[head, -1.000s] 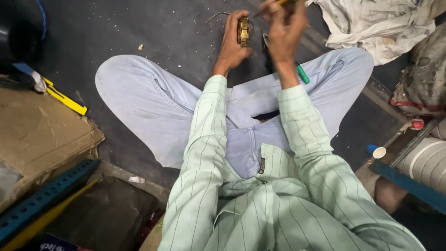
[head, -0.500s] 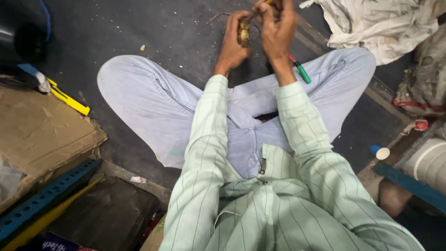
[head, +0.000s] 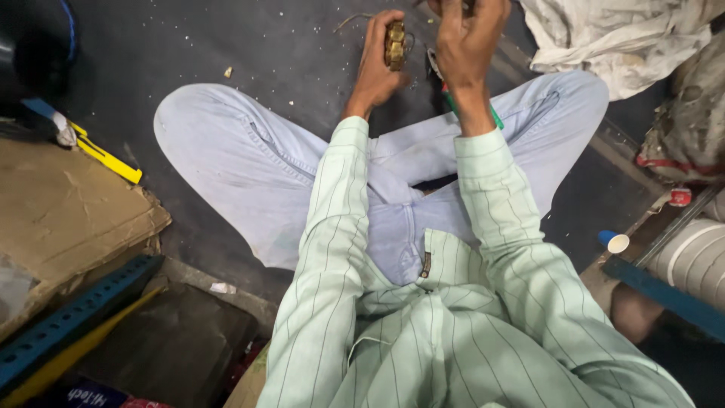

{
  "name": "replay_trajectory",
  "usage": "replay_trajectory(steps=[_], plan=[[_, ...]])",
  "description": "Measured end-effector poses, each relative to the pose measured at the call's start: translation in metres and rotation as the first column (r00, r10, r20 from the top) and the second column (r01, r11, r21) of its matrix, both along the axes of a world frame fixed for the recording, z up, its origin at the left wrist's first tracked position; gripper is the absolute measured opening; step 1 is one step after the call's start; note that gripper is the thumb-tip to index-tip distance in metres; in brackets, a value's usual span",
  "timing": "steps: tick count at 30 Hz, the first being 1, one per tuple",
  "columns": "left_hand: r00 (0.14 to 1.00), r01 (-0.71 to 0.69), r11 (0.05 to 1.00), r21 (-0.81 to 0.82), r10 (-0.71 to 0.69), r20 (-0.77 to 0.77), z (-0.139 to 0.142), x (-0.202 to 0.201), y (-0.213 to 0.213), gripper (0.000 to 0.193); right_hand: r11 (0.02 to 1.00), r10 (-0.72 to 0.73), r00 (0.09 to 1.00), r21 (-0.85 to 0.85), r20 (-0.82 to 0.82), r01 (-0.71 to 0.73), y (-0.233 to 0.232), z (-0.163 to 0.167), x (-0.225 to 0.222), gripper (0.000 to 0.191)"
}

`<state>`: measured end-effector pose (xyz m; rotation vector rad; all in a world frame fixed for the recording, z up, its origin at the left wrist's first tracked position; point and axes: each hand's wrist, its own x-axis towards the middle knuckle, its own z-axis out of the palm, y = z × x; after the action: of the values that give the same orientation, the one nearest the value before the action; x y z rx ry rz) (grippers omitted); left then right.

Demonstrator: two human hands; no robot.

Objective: The person sits on the workshop floor holding a copper motor stator and uses a screwdriver to scrape and clean between the copper windings, rotating the stator to work around it. Pliers and other screwdrivers lie on the floor beside them.

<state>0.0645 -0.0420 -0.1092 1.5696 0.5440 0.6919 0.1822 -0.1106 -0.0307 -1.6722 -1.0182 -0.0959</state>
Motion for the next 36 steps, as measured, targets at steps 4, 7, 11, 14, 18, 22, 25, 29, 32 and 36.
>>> replay_trajectory(steps=[4, 7, 11, 14, 18, 22, 25, 29, 32, 36], plan=[[0.999, -0.034, 0.999, 0.029, 0.034, -0.008, 0.001, 0.0, 0.002, 0.094, 0.977, 0.212, 0.969, -0.01, -0.124, -0.215, -0.002, 0.0, -0.009, 0.014], [0.999, -0.038, 0.999, 0.015, 0.038, 0.015, 0.001, -0.001, 0.002, 0.091, 0.967, 0.254, 0.863, 0.133, -0.436, -0.218, 0.0, 0.0, -0.008, 0.013], [0.999, -0.02, 0.998, 0.062, 0.019, 0.027, 0.0, 0.0, -0.001, 0.092, 0.998, 0.063, 0.99, 0.037, -0.128, -0.059, -0.002, 0.0, 0.003, 0.015], [1.0, -0.002, 0.991, -0.13, 0.0, -0.015, 0.0, 0.0, 0.0, 0.087, 0.983, 0.182, 0.941, 0.067, -0.285, -0.17, -0.001, -0.003, -0.001, 0.01], [1.0, -0.032, 0.999, -0.005, 0.032, 0.001, 0.002, -0.001, 0.004, 0.09, 0.964, 0.267, 0.864, 0.113, -0.426, -0.241, -0.001, -0.006, -0.01, 0.01], [0.999, -0.024, 0.991, -0.13, 0.021, -0.026, 0.001, -0.001, 0.005, 0.092, 0.978, 0.208, 0.879, 0.088, -0.43, -0.189, -0.016, -0.004, -0.004, 0.016], [0.997, -0.009, 0.98, -0.197, -0.006, -0.072, -0.001, -0.001, 0.007, 0.104, 0.978, 0.208, 0.871, 0.079, -0.445, -0.193, -0.027, -0.007, 0.001, 0.014], [0.928, 0.061, 0.998, -0.026, -0.066, -0.368, -0.001, -0.002, 0.007, 0.113, 0.975, 0.222, 0.867, 0.103, -0.447, -0.196, -0.035, -0.016, -0.002, 0.015], [0.916, 0.081, 0.996, -0.02, -0.083, -0.392, 0.0, -0.003, 0.003, 0.112, 0.968, 0.25, 0.841, 0.138, -0.479, -0.208, -0.037, -0.021, -0.003, 0.017], [0.912, 0.14, 0.99, -0.03, -0.14, -0.385, 0.005, -0.009, -0.001, 0.099, 0.959, 0.282, 0.807, 0.154, -0.519, -0.237, -0.041, -0.02, -0.003, 0.018]])
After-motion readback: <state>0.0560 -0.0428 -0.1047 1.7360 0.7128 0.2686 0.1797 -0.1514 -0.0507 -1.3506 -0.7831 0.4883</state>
